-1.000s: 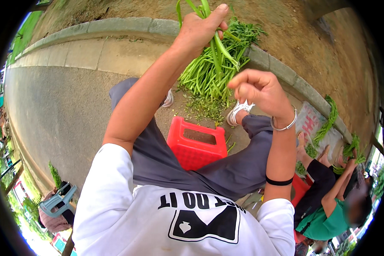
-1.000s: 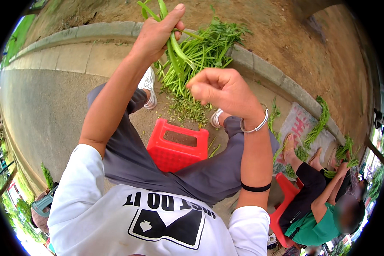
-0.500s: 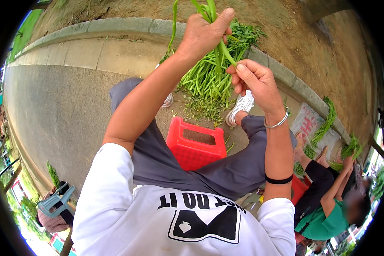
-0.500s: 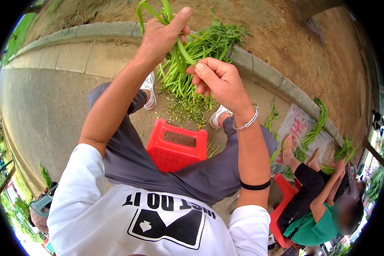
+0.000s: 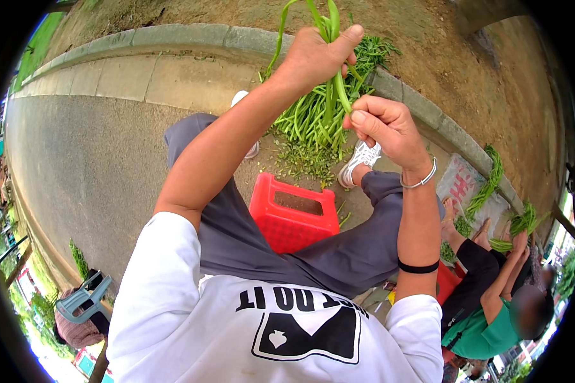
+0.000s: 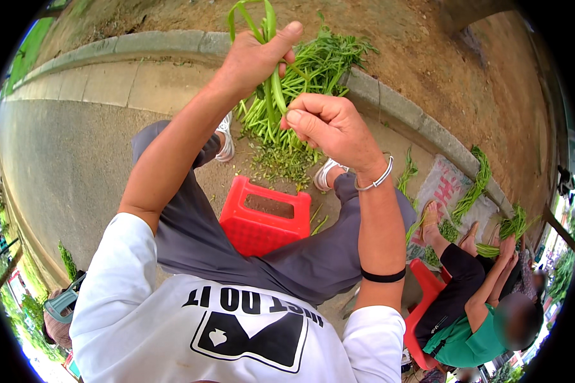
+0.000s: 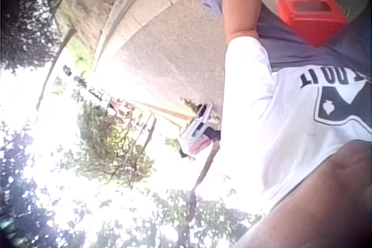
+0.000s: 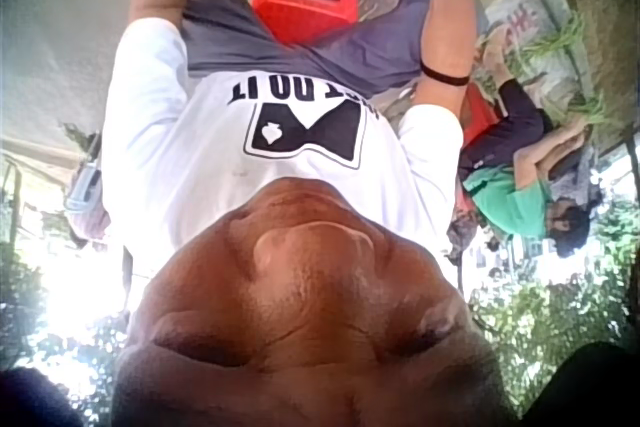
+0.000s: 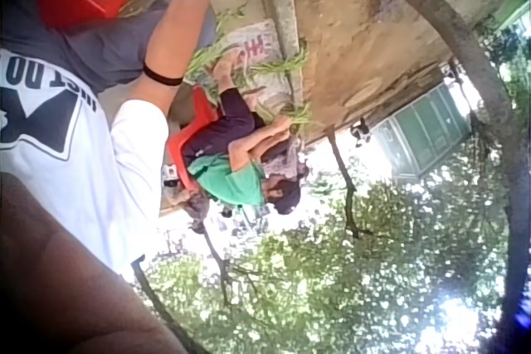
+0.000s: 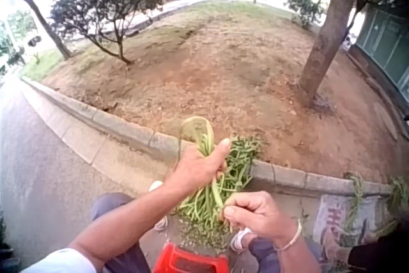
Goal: The person cleans and prepares green leafy vegetables by hand while seated outdoors. They pick through the stalks, remove unwanted parts, and pile the cleaned stems on the ground.
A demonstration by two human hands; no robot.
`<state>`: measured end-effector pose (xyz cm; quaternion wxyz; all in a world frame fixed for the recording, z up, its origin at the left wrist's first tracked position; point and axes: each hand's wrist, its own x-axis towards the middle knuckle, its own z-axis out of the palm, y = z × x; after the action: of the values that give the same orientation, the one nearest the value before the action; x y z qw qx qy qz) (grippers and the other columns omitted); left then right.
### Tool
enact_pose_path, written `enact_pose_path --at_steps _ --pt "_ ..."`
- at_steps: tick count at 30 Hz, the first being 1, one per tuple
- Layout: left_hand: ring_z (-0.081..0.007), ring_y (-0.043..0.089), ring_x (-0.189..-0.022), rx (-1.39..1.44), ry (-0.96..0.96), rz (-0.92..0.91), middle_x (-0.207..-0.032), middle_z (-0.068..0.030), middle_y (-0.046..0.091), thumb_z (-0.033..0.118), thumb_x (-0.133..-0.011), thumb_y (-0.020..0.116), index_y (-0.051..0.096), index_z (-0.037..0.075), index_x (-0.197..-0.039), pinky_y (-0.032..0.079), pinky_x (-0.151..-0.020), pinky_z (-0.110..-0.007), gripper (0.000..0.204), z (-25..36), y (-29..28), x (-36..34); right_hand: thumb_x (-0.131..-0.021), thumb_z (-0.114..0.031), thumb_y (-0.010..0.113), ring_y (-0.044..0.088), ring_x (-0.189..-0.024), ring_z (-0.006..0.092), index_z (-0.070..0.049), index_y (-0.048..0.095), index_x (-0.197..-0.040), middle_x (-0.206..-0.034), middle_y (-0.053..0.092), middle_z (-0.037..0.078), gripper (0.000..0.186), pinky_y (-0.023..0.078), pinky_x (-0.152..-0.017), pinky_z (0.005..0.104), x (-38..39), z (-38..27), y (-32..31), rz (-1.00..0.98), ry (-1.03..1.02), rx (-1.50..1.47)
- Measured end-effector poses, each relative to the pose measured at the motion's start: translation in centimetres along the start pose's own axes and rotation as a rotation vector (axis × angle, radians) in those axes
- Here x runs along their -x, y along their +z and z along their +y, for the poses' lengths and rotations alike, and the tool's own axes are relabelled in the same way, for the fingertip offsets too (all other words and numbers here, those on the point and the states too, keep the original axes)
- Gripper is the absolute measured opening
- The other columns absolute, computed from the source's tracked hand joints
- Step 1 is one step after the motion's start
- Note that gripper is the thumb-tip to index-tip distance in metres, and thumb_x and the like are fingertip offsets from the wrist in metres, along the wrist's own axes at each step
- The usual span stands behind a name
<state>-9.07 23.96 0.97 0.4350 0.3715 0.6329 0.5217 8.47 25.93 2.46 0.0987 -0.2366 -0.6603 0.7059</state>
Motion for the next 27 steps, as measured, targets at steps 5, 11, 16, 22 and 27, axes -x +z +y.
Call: enact_pose_path --at_steps 5,11,16,22,27 --pt "-0.0131 0.054 -0.051 -0.019 -0.047 0.082 -0.057 -0.0064 0.057 0.042 -0.078 0.060 0.059 0.001 -0.065 0.043 -0.048 -0.028 0.042 0.7 -1.1 -0.8 -0.086 -0.016 0.055 0.046 -0.055 0.0033 0.000 0.061 -0.080 -0.064 0.053 -0.002 0.018 0.036 -0.048 0.0183 1.2 -0.8 1.4 -0.254 0.094 -0.081" --pt "-0.0097 0.044 -0.040 0.332 -0.197 0.072 -0.047 0.0002 0.047 0.046 -0.083 0.057 0.054 0.009 -0.060 0.035 -0.039 -0.022 0.043 -0.5 -2.2 -2.5 -0.081 -0.019 0.065 0.054 -0.063 0.0059 -0.001 0.067 -0.089 -0.071 0.060 0.001 0.020 0.041 -0.054 0.0209 0.7 1.5 1.5 -0.551 0.166 0.006" --pt "-0.0096 0.038 -0.036 0.687 -0.287 -0.073 -0.043 0.0026 0.042 0.045 -0.084 0.055 0.048 0.014 -0.057 0.032 -0.037 -0.022 0.042 -0.9 -2.8 -3.0 -0.078 -0.018 0.068 0.056 -0.069 0.0072 -0.002 0.067 -0.091 -0.078 0.064 0.003 0.020 0.043 -0.059 0.0213 0.4 0.8 1.8 -0.572 0.228 0.073" --pt "-0.0092 0.030 -0.034 0.928 -0.288 -0.306 -0.040 0.0044 0.036 0.042 -0.088 0.049 0.046 0.016 -0.056 0.025 -0.034 -0.023 0.041 -0.2 -3.0 -2.8 -0.079 -0.015 0.066 0.059 -0.072 0.0086 -0.001 0.064 -0.095 -0.073 0.062 0.004 0.022 0.046 -0.060 0.0238 0.0 2.4 2.0 -0.551 0.118 0.159" --pt "-0.0098 0.026 -0.034 1.054 -0.269 -0.382 -0.039 0.0052 0.034 0.041 -0.091 0.044 0.047 0.016 -0.057 0.021 -0.033 -0.023 0.042 -0.5 -2.9 -3.1 -0.079 -0.012 0.064 0.058 -0.072 0.0078 0.000 0.058 -0.106 -0.077 0.059 0.003 0.030 0.047 -0.059 0.0222 -0.2 1.5 2.2 -0.362 0.137 0.136"
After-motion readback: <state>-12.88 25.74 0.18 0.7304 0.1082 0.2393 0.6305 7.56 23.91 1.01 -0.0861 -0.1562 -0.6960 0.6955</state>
